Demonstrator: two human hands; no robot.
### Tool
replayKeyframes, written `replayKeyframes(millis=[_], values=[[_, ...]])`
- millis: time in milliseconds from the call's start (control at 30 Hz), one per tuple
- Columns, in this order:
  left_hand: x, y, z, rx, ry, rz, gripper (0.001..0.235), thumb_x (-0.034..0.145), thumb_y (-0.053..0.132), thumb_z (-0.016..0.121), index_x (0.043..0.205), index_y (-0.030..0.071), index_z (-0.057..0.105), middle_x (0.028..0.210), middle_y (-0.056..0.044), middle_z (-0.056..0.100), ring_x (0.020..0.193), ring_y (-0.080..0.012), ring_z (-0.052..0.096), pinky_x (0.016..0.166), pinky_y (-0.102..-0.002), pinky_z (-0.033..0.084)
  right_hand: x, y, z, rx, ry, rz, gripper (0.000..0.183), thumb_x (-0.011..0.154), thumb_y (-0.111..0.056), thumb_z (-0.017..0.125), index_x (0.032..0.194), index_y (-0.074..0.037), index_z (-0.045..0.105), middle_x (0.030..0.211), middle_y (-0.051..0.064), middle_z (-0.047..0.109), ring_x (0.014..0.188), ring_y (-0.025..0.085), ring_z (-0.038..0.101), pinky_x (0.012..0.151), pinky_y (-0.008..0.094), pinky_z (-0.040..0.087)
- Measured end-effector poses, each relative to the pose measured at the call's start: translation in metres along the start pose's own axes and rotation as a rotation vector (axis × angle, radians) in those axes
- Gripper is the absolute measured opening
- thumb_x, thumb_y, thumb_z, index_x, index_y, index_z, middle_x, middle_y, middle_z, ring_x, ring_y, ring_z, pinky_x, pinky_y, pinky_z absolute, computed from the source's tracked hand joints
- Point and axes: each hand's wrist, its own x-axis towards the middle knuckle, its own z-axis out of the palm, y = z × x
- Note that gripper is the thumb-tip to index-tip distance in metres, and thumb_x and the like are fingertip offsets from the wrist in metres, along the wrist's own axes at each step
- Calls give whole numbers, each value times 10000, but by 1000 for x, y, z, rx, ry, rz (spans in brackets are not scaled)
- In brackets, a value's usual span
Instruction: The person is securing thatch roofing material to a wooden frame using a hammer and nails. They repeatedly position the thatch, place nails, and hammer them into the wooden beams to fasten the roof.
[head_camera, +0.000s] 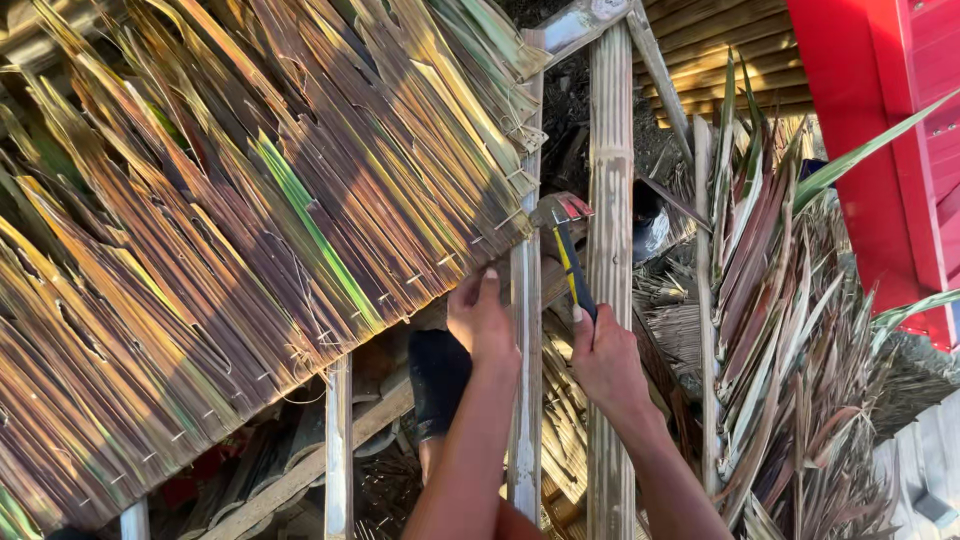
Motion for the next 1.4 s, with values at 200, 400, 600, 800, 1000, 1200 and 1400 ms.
replayKeyframes(millis=[200, 400, 600, 800, 1000, 1200, 1400], values=[[74, -25, 30, -984, -311, -424, 301, 939, 21, 656, 1220, -71, 605, 1214, -184, 698, 1172, -284, 680, 1056, -403, 514, 1, 0, 0, -36, 11, -22, 385, 1056, -371, 452, 1019, 1, 540, 679, 280, 643, 676, 511, 649, 615, 604, 468], [108, -53, 41, -806, -224, -391, 247, 962, 42, 662, 1199, -16, 624, 1144, -118, 694, 1067, -237, 696, 997, -380, 604, -7, 1, 11, -22, 54, -17, 378, 1058, -373, 461, 1032, -6, 550, 678, 290, 626, 659, 513, 638, 592, 589, 459], [95, -43, 40, -808, -214, -380, 245, 956, 33, 656, 1192, -33, 638, 1159, -122, 695, 1085, -245, 692, 991, -387, 557, -4, 11, 22, 5, 120, -71, 427, 1071, -396, 455, 996, 6, 576, 649, 224, 620, 589, 425, 631, 549, 543, 458], [65, -14, 42, -717, -66, -388, 247, 936, 10, 669, 1177, -40, 643, 1168, -122, 688, 1057, -244, 692, 982, -404, 612, -56, -8, 1, 195, 164, -66, 418, 1031, -378, 400, 1036, 4, 567, 575, 95, 588, 437, 208, 584, 357, 402, 482], [55, 0, 41, -717, -66, -403, 196, 930, -12, 691, 1115, -64, 654, 1135, -137, 689, 998, -243, 691, 939, -404, 591, -41, -15, 11, -72, 41, -63, 364, 1044, -330, 416, 1084, 7, 546, 582, 49, 555, 445, 135, 534, 389, 337, 423], [69, -11, 42, -681, 28, -419, 109, 963, -57, 656, 1069, -77, 645, 1071, -137, 723, 970, -279, 724, 905, -384, 610, -48, 18, 21, 789, 439, -648, 450, 1135, -503, 422, 1104, -62, 501, 787, 25, 543, 601, 111, 535, 488, 319, 501], [63, -18, 34, -520, -116, -493, 220, 950, 175, 712, 1086, 3, 687, 996, -169, 746, 823, -306, 742, 739, -490, 654, -29, 9, 33, -9, 0, -59, 467, 1070, -473, 341, 993, -52, 527, 585, 47, 556, 411, 139, 524, 334, 362, 431]])
